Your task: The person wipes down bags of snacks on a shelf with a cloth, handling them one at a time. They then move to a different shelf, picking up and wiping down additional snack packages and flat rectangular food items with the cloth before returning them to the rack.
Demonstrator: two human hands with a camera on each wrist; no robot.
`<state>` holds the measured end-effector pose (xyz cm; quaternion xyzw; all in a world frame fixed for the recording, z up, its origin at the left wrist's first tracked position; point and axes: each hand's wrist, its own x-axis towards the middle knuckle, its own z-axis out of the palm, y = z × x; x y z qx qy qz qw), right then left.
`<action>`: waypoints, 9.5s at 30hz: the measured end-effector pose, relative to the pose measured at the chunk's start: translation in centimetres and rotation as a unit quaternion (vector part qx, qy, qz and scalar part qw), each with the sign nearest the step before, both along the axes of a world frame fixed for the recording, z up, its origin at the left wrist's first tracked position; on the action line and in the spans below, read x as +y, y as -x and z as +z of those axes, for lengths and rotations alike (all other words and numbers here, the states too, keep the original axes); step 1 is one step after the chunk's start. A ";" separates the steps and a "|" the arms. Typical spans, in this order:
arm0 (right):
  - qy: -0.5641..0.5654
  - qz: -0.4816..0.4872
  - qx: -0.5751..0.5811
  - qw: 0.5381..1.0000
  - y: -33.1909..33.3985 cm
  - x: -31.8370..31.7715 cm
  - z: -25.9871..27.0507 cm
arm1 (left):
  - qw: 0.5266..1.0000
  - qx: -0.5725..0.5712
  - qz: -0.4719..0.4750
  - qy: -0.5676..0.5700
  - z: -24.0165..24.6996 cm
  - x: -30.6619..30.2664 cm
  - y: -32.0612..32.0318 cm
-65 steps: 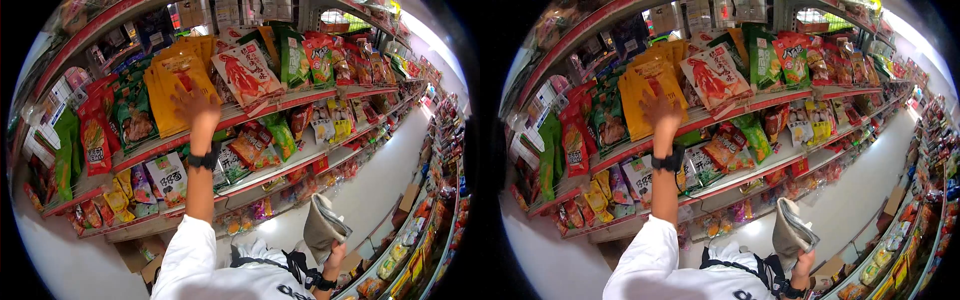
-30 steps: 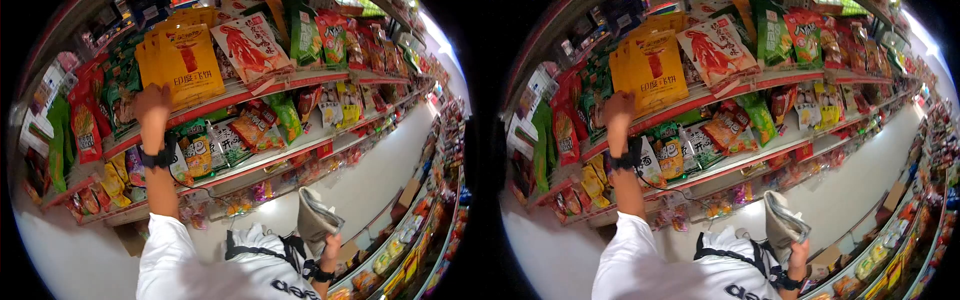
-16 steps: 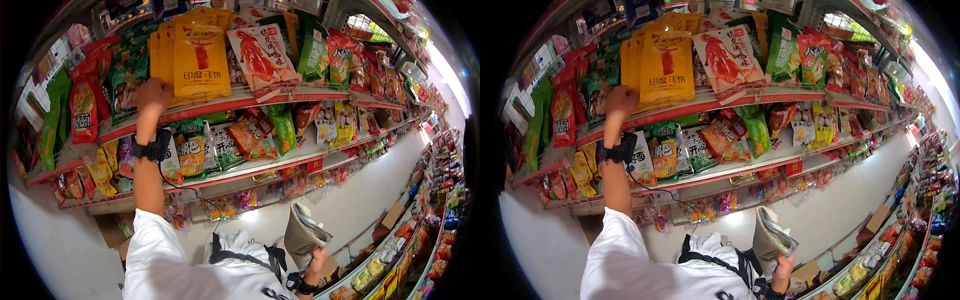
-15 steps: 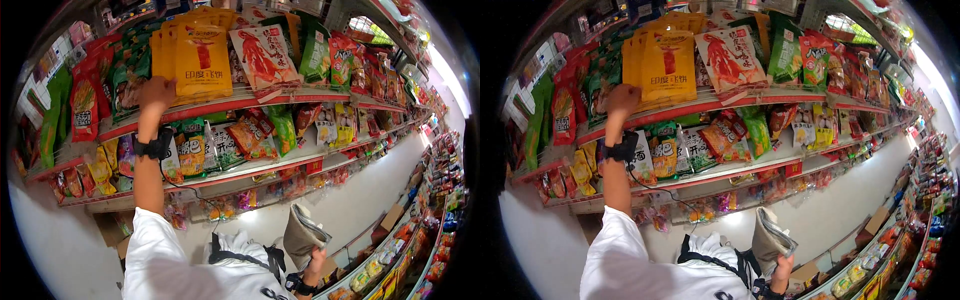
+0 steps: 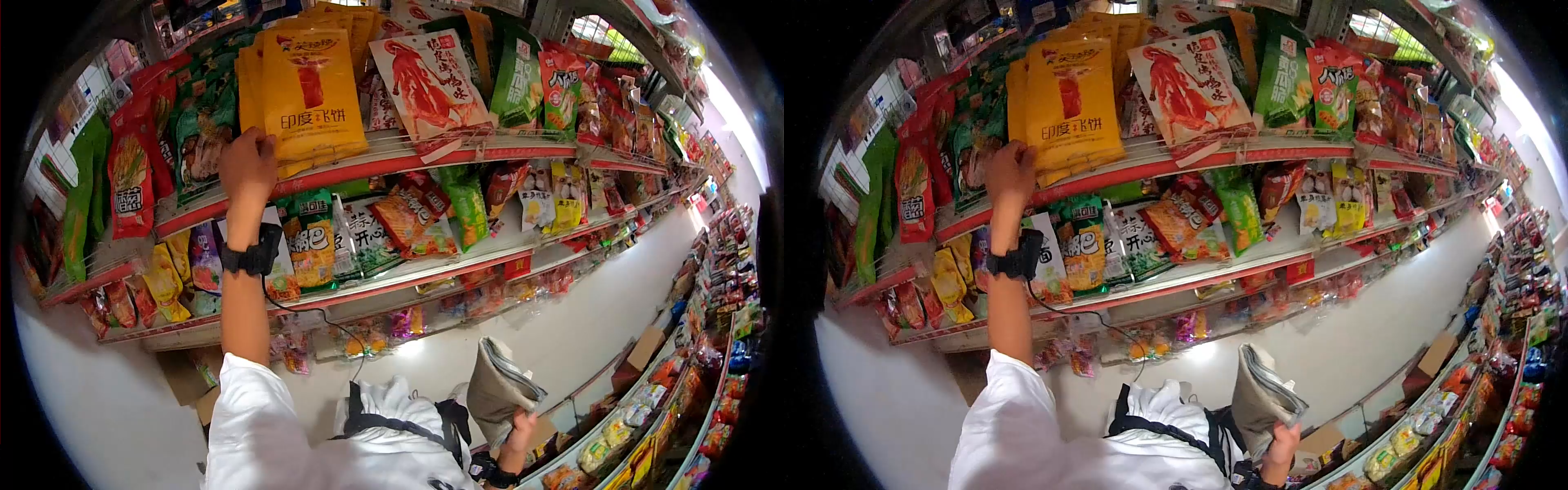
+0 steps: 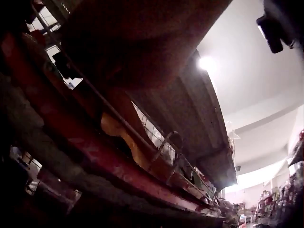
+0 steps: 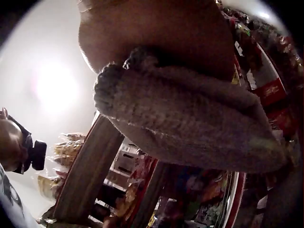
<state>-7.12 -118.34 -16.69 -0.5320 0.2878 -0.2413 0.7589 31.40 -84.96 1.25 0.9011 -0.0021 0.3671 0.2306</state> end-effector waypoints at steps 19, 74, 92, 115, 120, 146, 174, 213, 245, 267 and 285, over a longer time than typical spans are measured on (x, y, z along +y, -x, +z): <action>-0.032 0.009 0.089 0.995 1.2 0.2 -0.4 | 0.975 -0.119 -0.061 -0.175 0.5 1.8 1.8; 0.019 -0.211 0.104 0.972 6.4 -36.5 -3.9 | 0.842 0.279 -0.444 -0.126 -26.3 -52.0 13.5; -0.091 -0.356 -0.168 0.915 -2.8 -50.0 -6.8 | 0.920 0.166 -0.316 -0.160 -25.8 -59.3 1.9; -0.018 -0.290 -0.173 0.941 -1.8 -82.6 -10.2 | 0.957 0.175 -0.141 -0.183 -25.1 -77.9 4.7; 0.029 -0.238 -0.096 0.966 -1.0 -82.7 -8.2 | 0.912 0.258 -0.310 -0.079 -26.8 -85.4 8.1; -0.079 -0.259 -0.167 0.948 -14.4 -94.5 0.0 | 0.708 0.436 -0.405 0.380 -27.2 -116.2 -12.7; -0.267 -0.217 -0.115 0.932 -21.4 -120.6 -1.3 | 0.827 0.533 -0.107 -0.142 -28.0 -135.7 -21.8; 0.317 0.293 -0.085 0.898 -35.3 -119.5 8.2 | 0.349 0.472 -0.412 0.697 -12.8 -135.5 -2.5; 0.506 0.215 -0.076 0.832 -34.6 -118.0 9.8 | 0.388 0.466 -0.498 0.620 -11.4 -138.6 -2.3; 0.138 0.309 -0.163 0.927 -35.6 -116.3 9.3 | 0.394 0.450 -0.481 0.641 -9.6 -135.1 -3.4; 0.053 0.224 -0.127 0.965 -36.4 -117.0 11.1 | 0.509 0.376 -0.451 0.630 -7.7 -134.2 -2.0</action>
